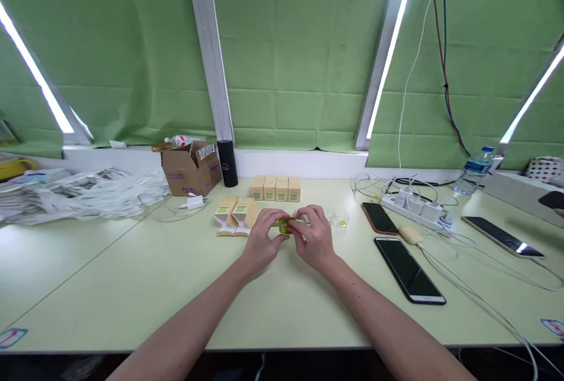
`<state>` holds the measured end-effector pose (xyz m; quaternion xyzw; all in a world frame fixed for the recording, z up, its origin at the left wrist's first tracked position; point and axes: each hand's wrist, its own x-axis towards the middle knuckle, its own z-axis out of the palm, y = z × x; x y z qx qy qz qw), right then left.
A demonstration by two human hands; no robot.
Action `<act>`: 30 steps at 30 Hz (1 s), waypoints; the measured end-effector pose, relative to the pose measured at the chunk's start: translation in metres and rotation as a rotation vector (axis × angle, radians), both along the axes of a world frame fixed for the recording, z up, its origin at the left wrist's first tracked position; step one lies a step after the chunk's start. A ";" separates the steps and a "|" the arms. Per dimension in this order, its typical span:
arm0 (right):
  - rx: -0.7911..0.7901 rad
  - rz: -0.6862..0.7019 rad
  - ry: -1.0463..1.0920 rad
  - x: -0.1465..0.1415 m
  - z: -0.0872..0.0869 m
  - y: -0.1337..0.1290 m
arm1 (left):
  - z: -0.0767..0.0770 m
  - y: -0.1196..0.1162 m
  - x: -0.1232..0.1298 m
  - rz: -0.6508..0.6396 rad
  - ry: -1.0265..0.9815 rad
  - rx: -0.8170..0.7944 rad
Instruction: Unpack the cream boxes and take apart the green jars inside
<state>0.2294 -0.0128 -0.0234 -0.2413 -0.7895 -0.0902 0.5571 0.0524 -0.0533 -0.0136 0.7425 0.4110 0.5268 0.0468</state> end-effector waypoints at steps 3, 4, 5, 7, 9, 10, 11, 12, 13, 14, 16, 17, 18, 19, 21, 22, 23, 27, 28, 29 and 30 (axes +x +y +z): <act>-0.006 -0.023 -0.021 -0.001 -0.002 0.000 | -0.001 0.001 0.000 -0.011 0.030 0.035; -0.007 -0.032 -0.025 -0.002 -0.003 0.000 | -0.001 0.001 0.000 -0.016 0.038 0.048; -0.008 -0.041 -0.028 -0.002 -0.003 0.000 | -0.001 0.000 0.000 -0.022 0.046 0.059; -0.007 -0.053 -0.029 -0.003 -0.004 0.000 | -0.001 0.000 0.001 -0.028 0.061 0.076; -0.006 -0.057 -0.026 -0.005 -0.004 0.000 | 0.000 -0.001 0.002 -0.025 0.070 0.088; -0.004 -0.057 -0.022 -0.005 -0.004 0.000 | 0.001 -0.001 0.002 -0.020 0.072 0.095; -0.002 -0.058 -0.017 -0.005 -0.004 -0.001 | 0.001 -0.001 0.002 -0.015 0.074 0.101; -0.001 -0.060 -0.011 -0.005 -0.004 -0.001 | 0.001 -0.001 0.002 -0.010 0.074 0.106; 0.000 -0.063 -0.006 -0.005 -0.003 -0.001 | 0.001 -0.001 0.002 -0.006 0.074 0.109; 0.000 -0.066 -0.002 -0.005 -0.003 -0.002 | 0.001 -0.001 0.002 -0.002 0.073 0.110; -0.005 -0.071 -0.004 -0.004 -0.002 -0.002 | 0.000 -0.001 0.001 0.001 0.074 0.104; -0.007 -0.071 -0.009 -0.004 -0.001 -0.002 | 0.000 0.000 0.001 0.001 0.077 0.098; -0.008 -0.069 -0.015 -0.004 -0.001 -0.002 | -0.001 0.000 0.001 0.001 0.079 0.094; -0.009 -0.066 -0.019 -0.004 -0.001 -0.002 | -0.002 0.000 0.000 0.000 0.082 0.090; -0.011 -0.057 -0.024 -0.004 0.000 -0.002 | -0.003 0.001 0.000 -0.001 0.085 0.086; -0.013 -0.053 -0.025 -0.005 0.000 -0.002 | -0.003 0.001 0.000 -0.002 0.085 0.084; -0.016 -0.052 -0.027 -0.005 -0.001 -0.002 | -0.003 0.001 0.000 -0.002 0.084 0.082; -0.016 -0.056 -0.047 -0.006 0.000 -0.001 | -0.003 0.001 0.000 0.004 0.068 0.063; -0.008 -0.055 -0.049 -0.006 0.000 -0.001 | -0.003 0.001 0.000 0.006 0.064 0.061; 0.001 -0.052 -0.050 -0.006 0.000 -0.001 | -0.003 0.001 0.001 0.009 0.059 0.059; 0.011 -0.048 -0.050 -0.006 0.000 -0.001 | -0.003 0.001 0.001 0.011 0.055 0.058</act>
